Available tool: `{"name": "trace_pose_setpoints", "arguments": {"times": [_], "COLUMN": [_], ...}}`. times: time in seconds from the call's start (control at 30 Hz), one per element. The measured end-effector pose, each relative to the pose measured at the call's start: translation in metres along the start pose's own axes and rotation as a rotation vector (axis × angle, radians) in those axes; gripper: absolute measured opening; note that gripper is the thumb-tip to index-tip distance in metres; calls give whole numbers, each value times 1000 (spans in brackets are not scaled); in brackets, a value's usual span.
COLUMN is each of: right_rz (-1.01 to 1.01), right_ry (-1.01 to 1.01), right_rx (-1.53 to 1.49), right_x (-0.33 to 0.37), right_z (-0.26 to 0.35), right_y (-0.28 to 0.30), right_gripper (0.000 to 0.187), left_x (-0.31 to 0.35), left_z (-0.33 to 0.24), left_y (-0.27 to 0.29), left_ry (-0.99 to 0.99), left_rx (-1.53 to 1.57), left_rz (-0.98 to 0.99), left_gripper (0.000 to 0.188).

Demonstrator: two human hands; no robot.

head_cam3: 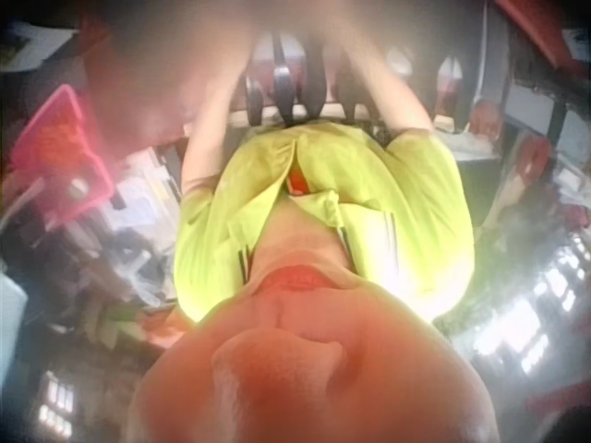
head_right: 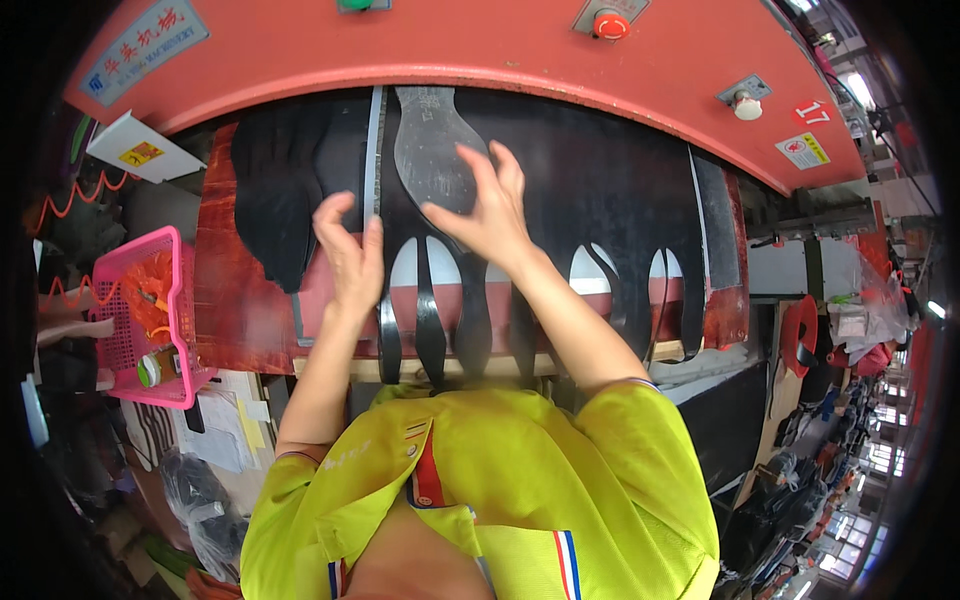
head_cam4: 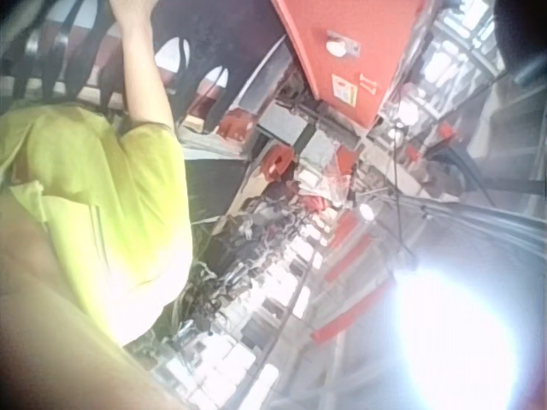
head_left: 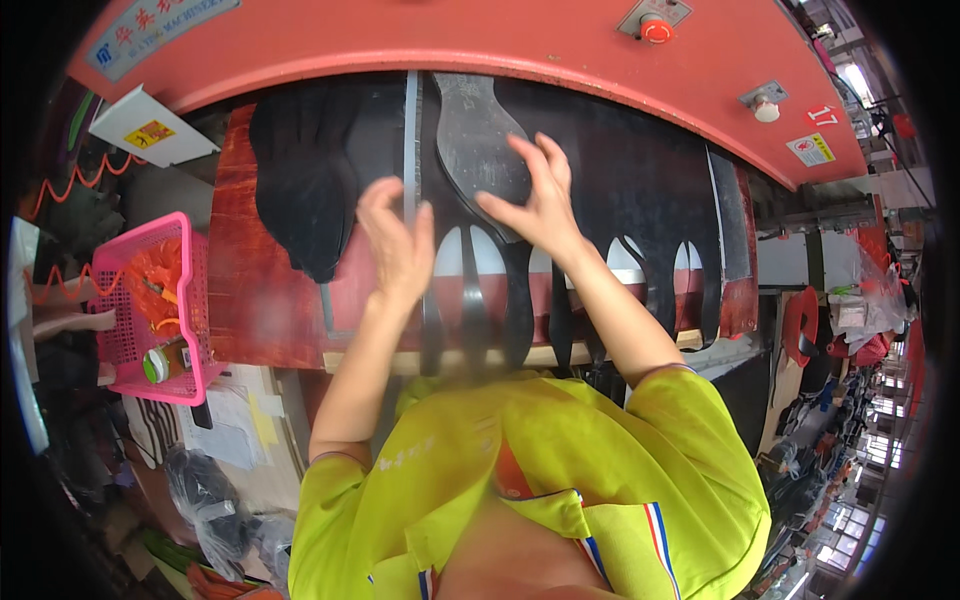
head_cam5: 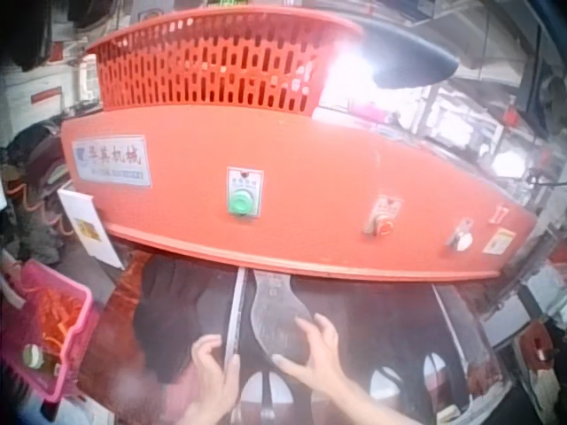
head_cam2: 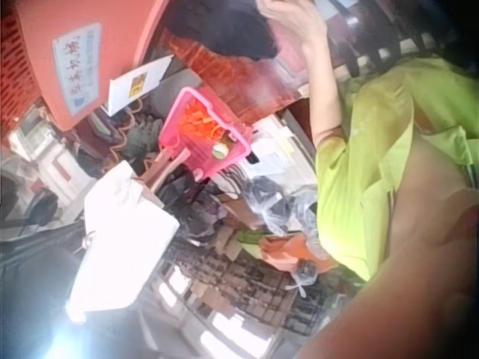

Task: The person places a black rubber sheet on a cutting machine, aligns a shoe insole template, and cuts out multiple insoles. The person then removes the cut insoles and the remaining sheet, stacks them, and repeats the process with a new sheet.

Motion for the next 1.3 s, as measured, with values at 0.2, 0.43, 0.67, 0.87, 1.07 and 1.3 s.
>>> {"name": "trace_pose_setpoints", "arguments": {"times": [0.2,0.43,0.67,0.87,1.07,1.3], "right_rz": [23,-56,-123,-69,-38,223], "right_ry": [-28,-110,-77,-52,-54,-211], "right_rx": [256,441,569,564,655,708], "right_x": [96,55,-6,-5,27,59], "right_z": [-56,-99,-114,-115,-107,-40], "right_y": [48,49,42,42,44,152], "right_gripper": [67,55,52,51,54,55], "left_x": [-139,-259,-83,-48,-29,16], "left_z": [23,46,50,57,37,-22], "left_y": [-1,-47,-87,-89,-72,-7], "left_ry": [-372,-668,161,203,163,312], "left_rx": [-233,-702,-233,-77,-66,-121], "left_rz": [-149,-179,365,388,404,579], "left_gripper": [71,81,79,59,55,53]}}
Point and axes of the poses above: each hand's wrist, its own x-axis away from the middle knuckle, its own y-axis out of the back of the hand, z = x × y, the point moved 4 cm from there along -x, towards the middle knuckle, and after that the axes turned 14 degrees about -y, right-handed, at the moved point
